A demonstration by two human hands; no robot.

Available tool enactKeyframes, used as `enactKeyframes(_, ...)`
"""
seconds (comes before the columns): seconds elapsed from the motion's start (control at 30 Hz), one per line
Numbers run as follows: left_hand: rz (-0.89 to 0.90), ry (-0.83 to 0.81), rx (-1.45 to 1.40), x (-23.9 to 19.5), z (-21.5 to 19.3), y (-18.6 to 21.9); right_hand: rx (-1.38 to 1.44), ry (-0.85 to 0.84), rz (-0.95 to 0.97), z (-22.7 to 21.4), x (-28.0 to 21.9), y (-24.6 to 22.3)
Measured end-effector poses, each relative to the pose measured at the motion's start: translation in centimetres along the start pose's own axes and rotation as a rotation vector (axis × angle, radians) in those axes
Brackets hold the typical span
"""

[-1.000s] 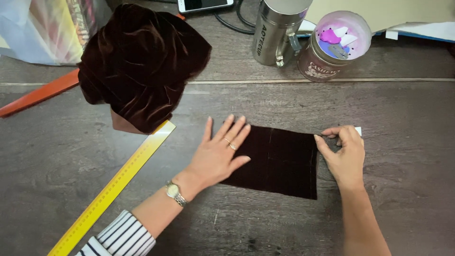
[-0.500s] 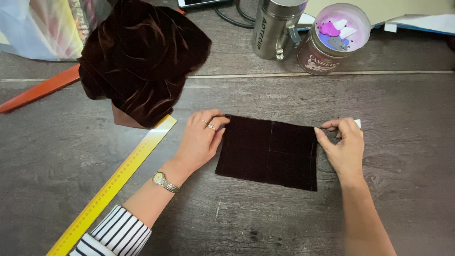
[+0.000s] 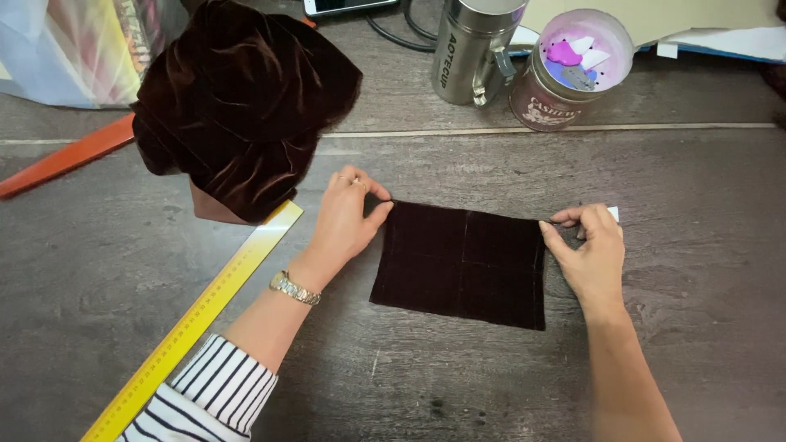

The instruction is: The person folds a piece of dark brown velvet fabric on a wooden table, then uses a pair of scissors to trim the edges. A yellow ruler is used to measure the fabric before cutting.

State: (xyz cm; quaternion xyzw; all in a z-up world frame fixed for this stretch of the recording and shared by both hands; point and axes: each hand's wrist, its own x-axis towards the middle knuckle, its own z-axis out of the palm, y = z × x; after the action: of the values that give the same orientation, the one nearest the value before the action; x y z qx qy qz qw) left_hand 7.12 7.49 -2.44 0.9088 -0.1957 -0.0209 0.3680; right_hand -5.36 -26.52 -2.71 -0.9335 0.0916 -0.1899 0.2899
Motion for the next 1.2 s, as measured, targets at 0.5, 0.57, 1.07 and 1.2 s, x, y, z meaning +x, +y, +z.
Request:
enactKeyframes(0.5, -0.158, -0.194, 0.080, 1.4, -0.4, 1.0, 0.011, 0.001, -0.016, -0.1, 0.2, -0.1)
enactKeyframes(0.57, -0.155, -0.193, 0.081, 1.3, -0.5, 1.3, 0.008, 0.004, -0.016, -0.1, 0.1, 0.0)
enactKeyframes(1.07, -0.132, -0.147, 0.091, 1.2, -0.6, 1.6, 0.005, 0.012, -0.029, 0.0, 0.1, 0.0)
enactKeyframes(1.2, -0.137, -0.154, 0.116, 1.5, -0.5, 1.5, 0.009, 0.010, -0.040, 0.1, 0.1, 0.4)
